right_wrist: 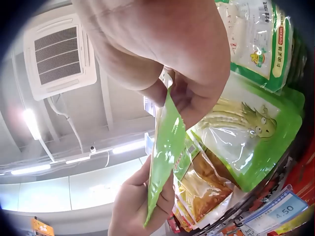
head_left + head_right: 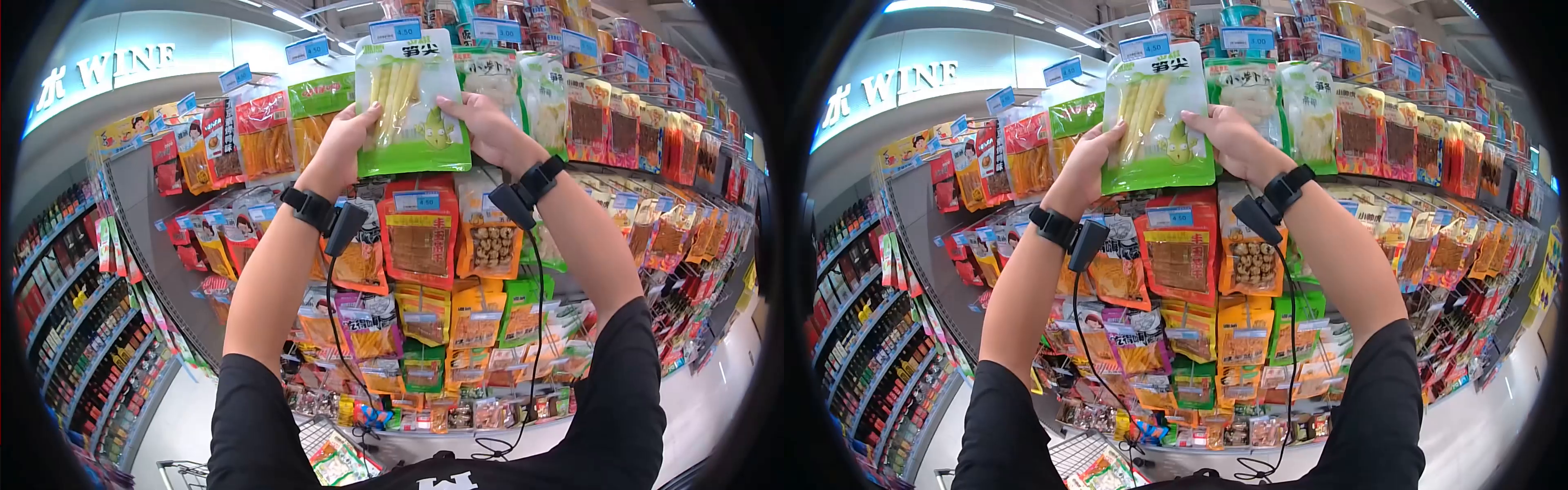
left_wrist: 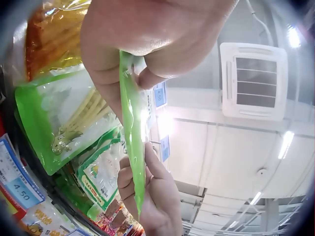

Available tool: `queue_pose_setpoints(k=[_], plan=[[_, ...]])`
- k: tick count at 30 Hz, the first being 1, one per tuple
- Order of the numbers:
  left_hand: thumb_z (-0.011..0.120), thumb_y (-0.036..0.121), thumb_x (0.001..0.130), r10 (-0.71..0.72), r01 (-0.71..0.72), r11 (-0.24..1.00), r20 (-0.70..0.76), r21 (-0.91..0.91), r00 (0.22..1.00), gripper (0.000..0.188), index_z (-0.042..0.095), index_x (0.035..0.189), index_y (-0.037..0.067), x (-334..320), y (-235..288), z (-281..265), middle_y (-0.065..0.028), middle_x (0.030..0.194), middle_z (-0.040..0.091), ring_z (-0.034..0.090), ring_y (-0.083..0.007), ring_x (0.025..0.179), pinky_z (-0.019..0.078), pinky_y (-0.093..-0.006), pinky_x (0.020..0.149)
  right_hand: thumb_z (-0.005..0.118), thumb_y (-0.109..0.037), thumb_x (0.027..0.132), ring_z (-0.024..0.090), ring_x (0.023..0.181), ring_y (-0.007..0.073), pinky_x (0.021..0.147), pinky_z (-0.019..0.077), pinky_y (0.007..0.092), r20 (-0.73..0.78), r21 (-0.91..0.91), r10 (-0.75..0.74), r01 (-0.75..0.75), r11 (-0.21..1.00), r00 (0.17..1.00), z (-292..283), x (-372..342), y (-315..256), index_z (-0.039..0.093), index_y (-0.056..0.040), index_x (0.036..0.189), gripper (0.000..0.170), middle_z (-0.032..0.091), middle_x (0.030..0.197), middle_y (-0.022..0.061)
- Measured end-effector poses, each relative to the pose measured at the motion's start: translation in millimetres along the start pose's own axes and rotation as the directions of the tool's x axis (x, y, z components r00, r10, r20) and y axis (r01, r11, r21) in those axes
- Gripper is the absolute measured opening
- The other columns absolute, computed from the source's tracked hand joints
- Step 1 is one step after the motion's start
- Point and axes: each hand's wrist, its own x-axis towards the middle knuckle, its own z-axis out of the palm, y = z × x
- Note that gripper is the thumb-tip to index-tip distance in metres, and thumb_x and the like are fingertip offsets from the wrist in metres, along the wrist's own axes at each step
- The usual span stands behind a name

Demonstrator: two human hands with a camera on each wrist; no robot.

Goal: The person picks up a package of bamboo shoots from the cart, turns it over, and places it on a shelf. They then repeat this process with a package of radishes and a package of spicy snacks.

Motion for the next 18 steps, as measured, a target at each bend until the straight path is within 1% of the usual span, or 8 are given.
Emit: queue_pose_setpoints(k=[2, 7, 9, 12, 14, 16, 17, 18], plan=[[0.052, 0.016, 0.096, 0.003, -0.003, 0.999, 0.002, 0.034, 1.0, 0.026, 0.053, 0.117, 0.001, 0, 4, 2, -0.0087, 0.103, 0.063, 0.065, -0.0189, 0.087, 0.0572, -0.0342, 0.074, 0.057, -0.015, 0.094, 0.066, 0.092, 0.0231, 0.08, 0.058, 0.0368, 0.006, 0.03, 0.056, -0.056, 0.998, 0.998, -1, 0, -5, 0.051, 0.0048, 0.113, 0.028, 0.062, 0.107, 0.0141], [0.051, 0.015, 0.097, -0.05, 0.051, 0.999, -0.021, 0.003, 0.998, 0.025, 0.053, 0.116, -0.001, 1, 4, 6, -0.0112, 0.103, 0.063, 0.066, -0.0199, 0.086, 0.058, -0.0352, 0.072, 0.057, -0.014, 0.094, 0.066, 0.092, 0.0237, 0.08, 0.0582, 0.0378, 0.022, 0.025, 0.092, -0.092, 0.995, 0.996, -5, 3, -6, 0.051, 0.0051, 0.112, 0.027, 0.062, 0.107, 0.0143], [0.048, 0.014, 0.097, -0.046, 0.046, 0.999, -0.004, 0.028, 0.999, 0.026, 0.051, 0.117, -0.003, 10, -3, -1, -0.013, 0.103, 0.062, 0.065, -0.0224, 0.087, 0.058, -0.0387, 0.072, 0.057, -0.014, 0.094, 0.066, 0.091, 0.0238, 0.08, 0.0583, 0.0377, 0.02, 0.031, 0.104, -0.105, 0.994, 0.994, -5, 4, -2, 0.051, 0.0051, 0.113, 0.027, 0.062, 0.107, 0.014], [0.048, 0.014, 0.097, -0.055, 0.055, 0.998, 0.036, 0.015, 0.998, 0.026, 0.051, 0.117, -0.003, 18, -10, -7, -0.0128, 0.103, 0.062, 0.065, -0.0226, 0.087, 0.0581, -0.0384, 0.072, 0.057, -0.013, 0.094, 0.066, 0.091, 0.0239, 0.078, 0.0585, 0.0374, -0.005, 0.061, 0.094, -0.093, 0.994, 0.996, -8, 5, 2, 0.051, 0.0044, 0.112, 0.026, 0.063, 0.106, 0.0137], [0.049, 0.014, 0.097, -0.07, 0.069, 0.997, 0.022, 0.035, 0.997, 0.027, 0.051, 0.117, -0.003, 20, -12, -6, -0.0126, 0.103, 0.062, 0.065, -0.0223, 0.087, 0.0578, -0.038, 0.073, 0.058, -0.013, 0.093, 0.066, 0.09, 0.0226, 0.077, 0.058, 0.037, 0.02, 0.046, 0.084, -0.085, 0.995, 0.996, -16, 13, 7, 0.053, 0.004, 0.111, 0.025, 0.063, 0.103, 0.0131], [0.049, 0.014, 0.096, -0.085, 0.084, 0.995, 0.011, 0.055, 0.996, 0.027, 0.051, 0.117, -0.003, 23, -14, -6, -0.0125, 0.103, 0.062, 0.065, -0.0221, 0.087, 0.0575, -0.0376, 0.073, 0.058, -0.014, 0.093, 0.066, 0.088, 0.0218, 0.077, 0.0581, 0.0366, -0.01, 0.002, 0.078, -0.078, 0.997, 0.997, -23, 29, 18, 0.054, 0.0041, 0.111, 0.025, 0.064, 0.104, 0.0128], [0.05, 0.015, 0.096, -0.059, 0.058, 0.996, 0.007, 0.064, 0.998, 0.025, 0.052, 0.115, -0.002, 29, -20, -7, -0.0123, 0.102, 0.063, 0.065, -0.0215, 0.084, 0.0575, -0.0371, 0.071, 0.058, -0.015, 0.094, 0.066, 0.087, 0.021, 0.077, 0.0581, 0.0362, -0.041, -0.044, 0.071, -0.073, 0.996, 0.997, -29, 36, 23, 0.055, 0.0042, 0.11, 0.025, 0.064, 0.105, 0.0126], [0.051, 0.015, 0.096, -0.03, 0.029, 0.997, 0.001, 0.076, 1.0, 0.024, 0.053, 0.113, -0.002, 36, -25, -11, -0.0122, 0.101, 0.063, 0.065, -0.0209, 0.081, 0.0574, -0.0366, 0.069, 0.058, -0.015, 0.094, 0.066, 0.087, 0.021, 0.077, 0.0581, 0.0362, -0.043, -0.045, 0.07, -0.072, 0.996, 0.997, -32, 42, 27, 0.055, 0.0042, 0.11, 0.025, 0.064, 0.105, 0.0126]])
